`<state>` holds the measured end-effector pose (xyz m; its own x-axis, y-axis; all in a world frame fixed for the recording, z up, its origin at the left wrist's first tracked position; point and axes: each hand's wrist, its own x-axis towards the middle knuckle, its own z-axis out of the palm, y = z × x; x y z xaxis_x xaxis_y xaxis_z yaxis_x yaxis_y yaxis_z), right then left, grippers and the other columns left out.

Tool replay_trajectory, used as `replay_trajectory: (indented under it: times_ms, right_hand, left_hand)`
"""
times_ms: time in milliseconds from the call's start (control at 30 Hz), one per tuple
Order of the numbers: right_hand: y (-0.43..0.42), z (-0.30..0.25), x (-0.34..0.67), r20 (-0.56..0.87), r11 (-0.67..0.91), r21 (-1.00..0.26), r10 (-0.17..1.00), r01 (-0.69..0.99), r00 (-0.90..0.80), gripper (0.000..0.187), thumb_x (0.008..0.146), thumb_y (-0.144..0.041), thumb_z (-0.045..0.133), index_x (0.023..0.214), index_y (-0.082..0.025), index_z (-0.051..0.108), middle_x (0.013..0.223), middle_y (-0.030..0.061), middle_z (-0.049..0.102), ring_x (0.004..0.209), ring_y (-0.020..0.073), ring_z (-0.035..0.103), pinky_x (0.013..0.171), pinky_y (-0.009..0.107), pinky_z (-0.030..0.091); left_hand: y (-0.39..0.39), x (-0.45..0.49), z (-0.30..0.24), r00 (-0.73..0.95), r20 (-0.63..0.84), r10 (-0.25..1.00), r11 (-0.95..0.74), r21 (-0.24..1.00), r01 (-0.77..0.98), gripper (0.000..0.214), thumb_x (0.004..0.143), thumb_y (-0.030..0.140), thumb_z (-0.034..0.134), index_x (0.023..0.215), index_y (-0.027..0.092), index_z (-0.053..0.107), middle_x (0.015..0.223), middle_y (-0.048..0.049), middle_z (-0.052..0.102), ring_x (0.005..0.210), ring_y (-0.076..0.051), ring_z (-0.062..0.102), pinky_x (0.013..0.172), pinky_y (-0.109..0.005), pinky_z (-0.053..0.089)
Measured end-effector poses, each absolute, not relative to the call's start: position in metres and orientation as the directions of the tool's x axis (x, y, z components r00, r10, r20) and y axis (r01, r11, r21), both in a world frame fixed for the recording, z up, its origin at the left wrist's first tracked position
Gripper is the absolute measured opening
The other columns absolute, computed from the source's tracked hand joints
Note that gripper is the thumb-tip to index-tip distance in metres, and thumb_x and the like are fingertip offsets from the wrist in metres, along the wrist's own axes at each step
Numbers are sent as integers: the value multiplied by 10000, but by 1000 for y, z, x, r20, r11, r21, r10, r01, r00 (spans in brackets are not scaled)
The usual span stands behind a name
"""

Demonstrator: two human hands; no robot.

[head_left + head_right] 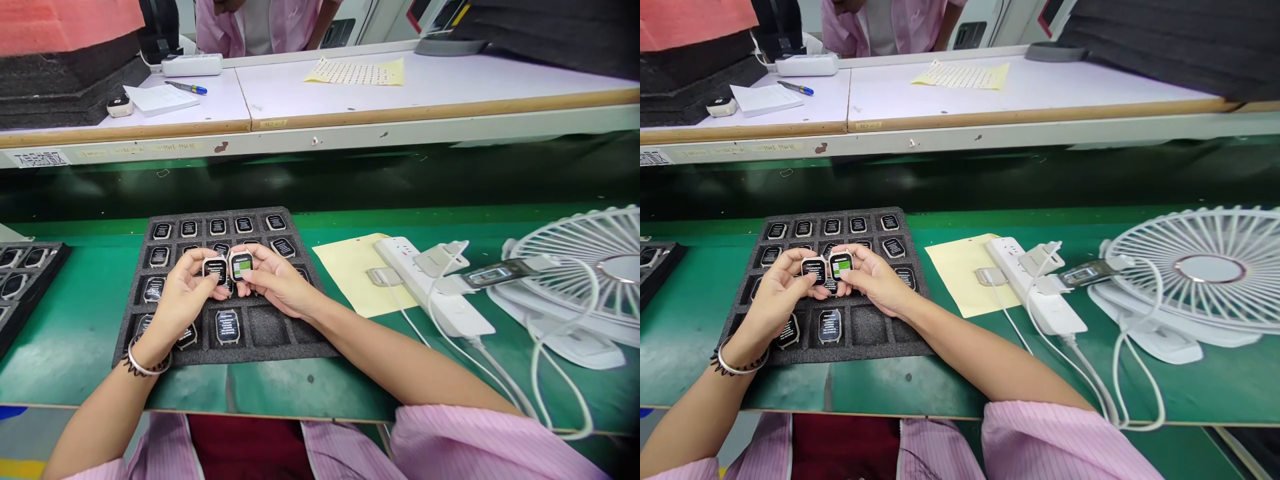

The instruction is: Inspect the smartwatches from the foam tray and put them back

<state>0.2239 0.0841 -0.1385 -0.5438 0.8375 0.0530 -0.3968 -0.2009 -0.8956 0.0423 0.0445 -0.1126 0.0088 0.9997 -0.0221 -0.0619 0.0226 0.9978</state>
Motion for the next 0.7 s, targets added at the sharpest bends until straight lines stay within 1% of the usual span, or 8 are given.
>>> replay_trajectory:
  times_ms: [167, 367, 467, 567, 633, 700]
  right_hand:
    - [84, -138, 224, 59, -194, -901, 832, -389, -552, 433, 774, -249, 790, 1154, -212, 586, 852, -19, 646, 630, 124, 635, 597, 256, 479]
    - [84, -140, 224, 78, -172, -903, 836, -394, -543, 463, 754, -199, 800, 1163, -213, 584, 870, -25, 632, 642, 109, 630, 613, 241, 480]
    - [85, -142, 223, 64, -186, -897, 844, -402, -533, 387, 785, -236, 801, 1115, -214, 599, 862, -25, 630, 594, 94, 594, 581, 233, 479]
    - [86, -142, 222, 38, -236, -867, 846, -439, -532, 282, 862, -356, 748, 1062, -201, 624, 828, -10, 636, 559, 98, 567, 539, 233, 478]
    - [87, -142, 222, 31, -254, -853, 847, -456, -530, 285, 864, -384, 744, 1049, -198, 633, 831, -3, 641, 558, 104, 568, 525, 234, 483]
    - [87, -143, 223, 29, -251, -857, 848, -449, -530, 305, 832, -352, 778, 1053, -201, 634, 851, -10, 641, 554, 97, 569, 523, 230, 486]
  left_hand:
    - [44, 42, -114, 7, -8, 1000, 8, 998, -60, 373, 740, 268, 726, 1047, 184, 532, 1003, -14, 649, 579, -116, 710, 606, -257, 627]
    - [43, 42, -112, 16, -14, 1000, 15, 997, -72, 379, 707, 194, 704, 1053, 185, 547, 1025, -16, 663, 604, -115, 719, 640, -253, 628]
    - [43, 42, -112, 25, -40, 999, 42, 995, -86, 324, 753, 255, 711, 1033, 180, 566, 963, -11, 669, 597, -136, 720, 623, -281, 636]
    - [43, 41, -112, 38, -69, 997, 73, 991, -111, 282, 835, 368, 666, 1028, 175, 597, 919, -14, 666, 609, -167, 729, 613, -320, 646]
    - [43, 40, -112, 49, -73, 996, 78, 989, -122, 275, 846, 370, 653, 1034, 175, 610, 927, -15, 672, 619, -173, 735, 629, -333, 652]
    - [42, 40, -111, 58, -74, 996, 81, 989, -125, 266, 826, 334, 661, 1034, 176, 612, 935, -12, 681, 618, -178, 739, 634, -331, 654]
